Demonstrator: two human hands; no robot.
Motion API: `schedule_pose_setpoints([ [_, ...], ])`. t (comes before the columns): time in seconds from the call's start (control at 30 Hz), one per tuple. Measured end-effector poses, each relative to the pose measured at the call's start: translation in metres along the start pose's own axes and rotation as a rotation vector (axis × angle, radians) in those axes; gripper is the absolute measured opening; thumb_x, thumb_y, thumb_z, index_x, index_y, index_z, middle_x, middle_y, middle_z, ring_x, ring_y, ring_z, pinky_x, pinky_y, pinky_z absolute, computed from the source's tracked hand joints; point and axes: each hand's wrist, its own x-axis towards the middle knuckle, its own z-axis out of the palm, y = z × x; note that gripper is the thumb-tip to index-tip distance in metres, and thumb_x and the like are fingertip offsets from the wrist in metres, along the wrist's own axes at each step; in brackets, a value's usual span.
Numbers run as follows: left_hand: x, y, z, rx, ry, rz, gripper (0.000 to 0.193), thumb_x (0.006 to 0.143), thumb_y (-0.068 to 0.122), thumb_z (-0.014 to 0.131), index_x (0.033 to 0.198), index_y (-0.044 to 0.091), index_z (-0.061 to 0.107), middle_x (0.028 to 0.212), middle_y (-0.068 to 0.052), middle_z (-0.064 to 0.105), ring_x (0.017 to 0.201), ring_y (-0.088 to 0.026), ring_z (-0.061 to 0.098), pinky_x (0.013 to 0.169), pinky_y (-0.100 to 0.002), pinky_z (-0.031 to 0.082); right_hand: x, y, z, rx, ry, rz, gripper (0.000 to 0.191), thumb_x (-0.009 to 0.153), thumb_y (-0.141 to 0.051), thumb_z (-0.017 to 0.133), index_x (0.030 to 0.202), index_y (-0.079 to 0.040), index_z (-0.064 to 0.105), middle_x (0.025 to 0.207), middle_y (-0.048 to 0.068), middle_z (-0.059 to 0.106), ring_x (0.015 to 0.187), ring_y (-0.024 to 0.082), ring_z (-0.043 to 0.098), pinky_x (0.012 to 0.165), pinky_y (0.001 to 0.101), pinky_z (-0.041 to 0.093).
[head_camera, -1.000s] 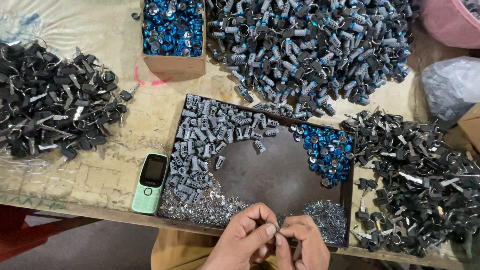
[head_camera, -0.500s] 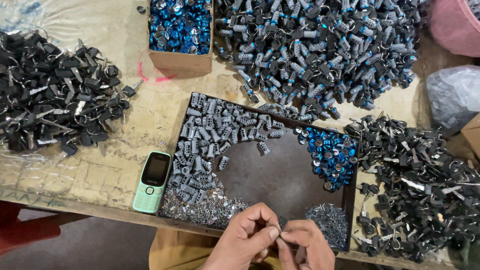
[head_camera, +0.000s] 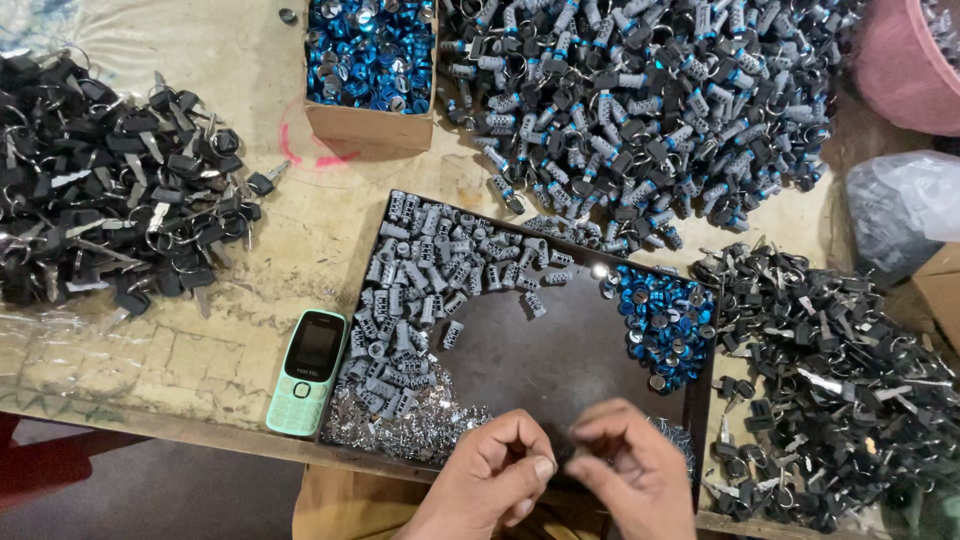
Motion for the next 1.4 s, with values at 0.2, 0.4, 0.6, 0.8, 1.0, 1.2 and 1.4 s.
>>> schedule_pose_setpoints([
  [0.2,-0.009,0.012,-0.015,-0.059,0.078,0.027,0.01,0.099,0.008,0.059,0.092,0.008,0.053,0.066,0.002,0.049,0.052,-0.004,0.041,0.047,-0.021,0.03,0.1,-0.05,0.012,-0.882,0.068,-0.056,0.03,0.081,-0.017,0.081,0.106,-0.008,0.068,0.091,0.006,0.066,0.071,0.019,0.065,0.065,0.0331,0.054],
  [0.4,-0.016,0.019,-0.025,-0.043,0.041,0.081,0.009,0.098,0.005,0.06,0.093,0.008,0.053,0.068,0.002,0.05,0.053,-0.003,0.041,0.047,-0.021,0.03,0.141,-0.071,0.076,-1.038,-0.235,-0.431,0.021,0.082,-0.012,0.077,0.101,-0.008,0.067,0.095,0.011,0.065,0.087,0.031,0.064,0.074,0.0411,0.051],
  [0.6,-0.025,0.031,-0.033,-0.011,0.146,0.231,0.012,0.099,0.006,0.062,0.091,0.007,0.054,0.066,0.003,0.049,0.053,-0.004,0.042,0.048,-0.021,0.031,0.086,-0.059,0.058,-0.466,-0.22,-0.292,0.027,0.08,0.0,0.076,0.107,-0.003,0.072,0.101,0.012,0.068,0.089,0.023,0.068,0.075,0.0337,0.054],
  [0.8,-0.016,0.029,-0.023,-0.062,0.007,0.156,0.008,0.099,0.008,0.063,0.095,0.007,0.057,0.068,0.004,0.047,0.056,-0.004,0.041,0.051,-0.021,0.031,0.014,0.012,0.039,0.299,0.003,0.156,0.021,0.08,0.016,0.071,0.099,0.007,0.068,0.108,0.025,0.072,0.095,0.028,0.074,0.082,0.0399,0.063],
  [1.0,-0.007,0.019,-0.005,-0.057,0.001,0.065,0.011,0.098,0.005,0.066,0.092,0.006,0.056,0.072,0.004,0.049,0.058,-0.003,0.039,0.051,-0.021,0.031,-0.017,0.023,0.018,0.3,0.094,0.076,0.026,0.082,0.02,0.065,0.105,0.011,0.073,0.111,0.029,0.07,0.105,0.032,0.073,0.088,0.0409,0.06],
  [1.2,-0.01,0.01,0.002,0.029,0.03,0.097,0.012,0.094,0.005,0.069,0.089,0.005,0.059,0.074,0.003,0.052,0.061,-0.004,0.041,0.054,-0.022,0.033,-0.023,0.021,0.015,0.341,0.05,0.035,0.025,0.082,0.02,0.068,0.104,0.01,0.072,0.113,0.026,0.064,0.101,0.026,0.069,0.087,0.0374,0.059],
  [1.4,-0.015,0.01,0.005,0.174,0.012,0.22,0.013,0.092,0.003,0.071,0.086,0.007,0.059,0.079,0.005,0.055,0.078,-0.003,0.049,0.075,-0.023,0.042,-0.03,0.031,0.015,0.414,0.003,-0.059,0.026,0.082,0.021,0.067,0.105,0.01,0.072,0.111,0.027,0.064,0.099,0.025,0.069,0.086,0.0352,0.058],
])
